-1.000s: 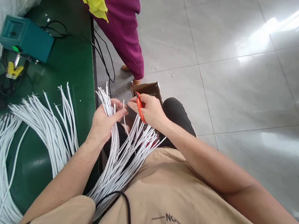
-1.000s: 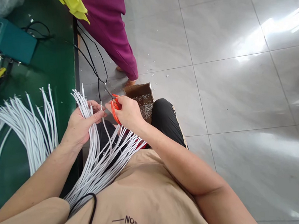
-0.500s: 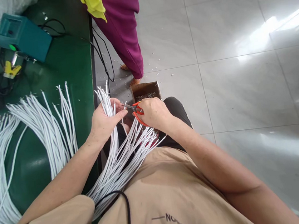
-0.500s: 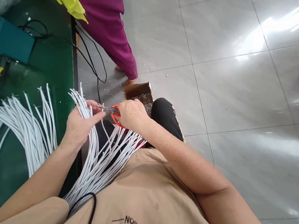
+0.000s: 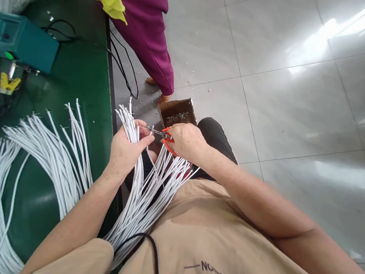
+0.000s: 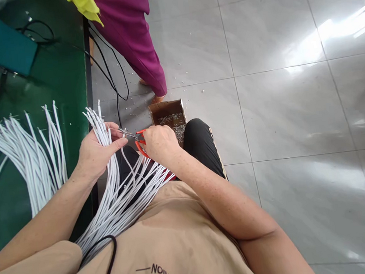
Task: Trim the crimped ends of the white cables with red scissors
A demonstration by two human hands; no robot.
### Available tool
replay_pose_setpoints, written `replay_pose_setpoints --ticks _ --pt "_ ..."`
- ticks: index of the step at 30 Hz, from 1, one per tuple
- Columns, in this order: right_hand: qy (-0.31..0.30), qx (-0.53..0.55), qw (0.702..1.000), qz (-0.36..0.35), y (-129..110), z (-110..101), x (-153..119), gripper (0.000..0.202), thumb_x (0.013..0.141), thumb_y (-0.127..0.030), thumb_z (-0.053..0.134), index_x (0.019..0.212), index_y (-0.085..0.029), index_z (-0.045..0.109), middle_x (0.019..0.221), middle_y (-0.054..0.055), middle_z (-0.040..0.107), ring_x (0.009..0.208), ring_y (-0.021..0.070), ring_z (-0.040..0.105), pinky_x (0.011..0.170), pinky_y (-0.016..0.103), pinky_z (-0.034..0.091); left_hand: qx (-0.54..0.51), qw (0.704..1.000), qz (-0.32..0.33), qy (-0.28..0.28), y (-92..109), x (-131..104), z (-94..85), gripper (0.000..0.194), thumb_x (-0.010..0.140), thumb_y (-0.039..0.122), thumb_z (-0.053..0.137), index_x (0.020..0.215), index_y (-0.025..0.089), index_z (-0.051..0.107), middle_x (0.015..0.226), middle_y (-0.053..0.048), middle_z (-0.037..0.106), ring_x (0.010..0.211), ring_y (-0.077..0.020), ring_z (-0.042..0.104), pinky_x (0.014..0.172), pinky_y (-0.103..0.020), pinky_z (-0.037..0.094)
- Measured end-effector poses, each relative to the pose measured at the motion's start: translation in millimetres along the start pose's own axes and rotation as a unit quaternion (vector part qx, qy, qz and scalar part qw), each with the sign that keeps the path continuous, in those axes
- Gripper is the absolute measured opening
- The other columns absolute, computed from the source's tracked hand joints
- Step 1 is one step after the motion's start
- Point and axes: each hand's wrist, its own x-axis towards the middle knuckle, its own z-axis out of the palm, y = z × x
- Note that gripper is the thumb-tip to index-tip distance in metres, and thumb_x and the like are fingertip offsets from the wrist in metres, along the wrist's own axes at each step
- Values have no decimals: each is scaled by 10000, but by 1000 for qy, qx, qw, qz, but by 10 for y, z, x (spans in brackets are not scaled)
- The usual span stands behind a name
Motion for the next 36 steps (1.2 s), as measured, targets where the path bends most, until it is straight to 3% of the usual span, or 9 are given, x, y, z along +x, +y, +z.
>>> replay_pose_setpoints --ticks 8,16,19,21,23,26,29,36 --pt "-1 18 1000 18 9 35 -26 326 897 -403 472 834 -167 687 873 114 700 800 240 664 627 316 413 -46 999 -3 13 5 2 32 371 611 201 781 951 189 632 756 7 660 758 -161 620 841 -339 485" --pt "-9 11 999 35 -55 27 -19 333 897 -392 459 832 -156 685 837 132 701 791 255 668 607 312 417 -19 1000 1 0 12 -26 9 320 642 219 756 916 207 592 764 26 641 735 -142 604 814 -311 465" --pt "7 49 999 19 -22 110 19 324 888 -405 484 796 -157 672 895 116 696 809 229 650 650 304 423 -2 1000 2 0 19 -21 4 318 642 217 750 907 202 575 763 28 627 735 -142 599 811 -310 458" --pt "3 125 992 30 18 163 44 325 850 -442 531 735 -163 652 818 83 680 741 193 617 626 286 410 5 1000 -2 3 21 -13 6 319 639 220 748 904 201 571 767 26 620 736 -144 598 811 -312 456" --pt "17 255 964 66 49 193 64 321 799 -466 582 706 -164 637 706 36 637 650 151 562 580 262 388 1 1000 -8 5 21 -6 10 316 637 227 749 896 203 570 772 26 614 732 -142 593 799 -308 457" --pt "57 486 868 80 29 189 91 261 752 -419 628 767 -161 667 687 -8 616 632 111 525 590 233 408 0 1000 -12 5 26 -5 12 317 630 234 758 884 206 571 781 22 616 719 -139 586 769 -294 454" --pt "69 606 789 73 -57 155 113 177 709 -331 657 773 -170 689 691 -19 617 651 101 526 617 225 436 2 1000 -11 2 44 -13 11 325 620 238 766 876 204 569 776 20 623 710 -140 586 756 -287 447" --pt "62 683 719 110 -144 195 138 98 641 -246 676 699 -169 657 562 -54 508 554 79 441 541 216 382 0 1000 -3 -2 6 -6 18 323 622 236 772 884 207 585 782 20 632 718 -140 594 767 -290 447"
